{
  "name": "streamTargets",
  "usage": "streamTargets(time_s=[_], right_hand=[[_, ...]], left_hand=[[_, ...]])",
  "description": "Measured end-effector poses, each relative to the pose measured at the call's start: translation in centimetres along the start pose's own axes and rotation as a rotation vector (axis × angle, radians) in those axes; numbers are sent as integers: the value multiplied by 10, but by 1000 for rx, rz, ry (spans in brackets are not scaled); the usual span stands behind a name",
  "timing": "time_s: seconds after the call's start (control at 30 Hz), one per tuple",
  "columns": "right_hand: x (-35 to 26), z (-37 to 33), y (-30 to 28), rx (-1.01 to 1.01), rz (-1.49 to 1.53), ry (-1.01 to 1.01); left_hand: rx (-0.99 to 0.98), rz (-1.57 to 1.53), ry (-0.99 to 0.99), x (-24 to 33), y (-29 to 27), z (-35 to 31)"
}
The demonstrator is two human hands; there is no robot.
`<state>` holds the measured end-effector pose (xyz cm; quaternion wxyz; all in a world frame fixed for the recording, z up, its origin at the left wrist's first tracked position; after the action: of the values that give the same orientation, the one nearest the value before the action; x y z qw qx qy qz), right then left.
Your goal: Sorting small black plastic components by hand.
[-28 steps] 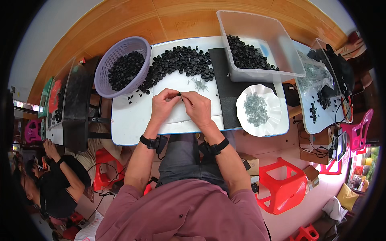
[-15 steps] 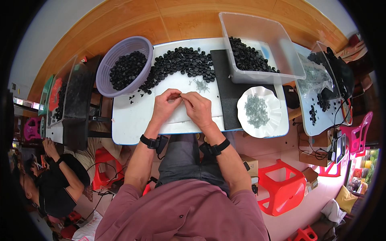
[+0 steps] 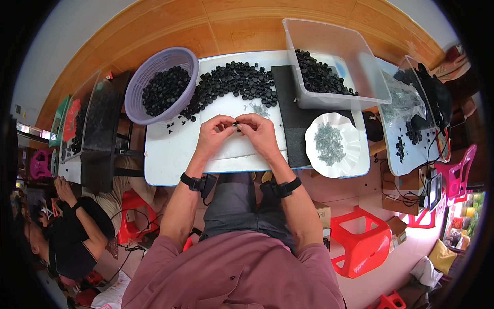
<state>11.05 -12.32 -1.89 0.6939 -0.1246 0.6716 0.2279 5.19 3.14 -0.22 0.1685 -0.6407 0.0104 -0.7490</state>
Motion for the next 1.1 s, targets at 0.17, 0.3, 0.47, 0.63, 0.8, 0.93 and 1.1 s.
streamTargets(time_s=[0.17, 0.3, 0.47, 0.63, 0.8, 0.93, 1.1], right_hand=[[-1, 2, -4, -54, 44, 19], [2, 4, -7, -88, 102, 48], [-3, 4, -4, -93, 75, 58], [-1, 3, -12, -17, 49, 42], [2, 1, -31, 195, 167, -35], [0, 0, -27, 209, 173, -121], [-1, -7, -21, 214, 25, -149]], left_hand=[[13, 40, 23, 2, 0, -1], [10, 73, 60, 7, 2, 1], [10, 75, 39, 5, 0, -1], [29, 96, 87, 7, 2, 1], [32, 546, 271, 31, 13, -2], [26, 598, 295, 24, 11, -4], [-4, 536, 298, 18, 11, -1]])
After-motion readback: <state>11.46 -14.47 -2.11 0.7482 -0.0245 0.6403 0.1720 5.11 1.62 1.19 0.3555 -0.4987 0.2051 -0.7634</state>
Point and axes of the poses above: each hand's wrist, its own z-axis towards the middle knuckle, its own y-axis out of the palm, x = y × z, the point moved 7 cm from there along z, towards the middle knuckle
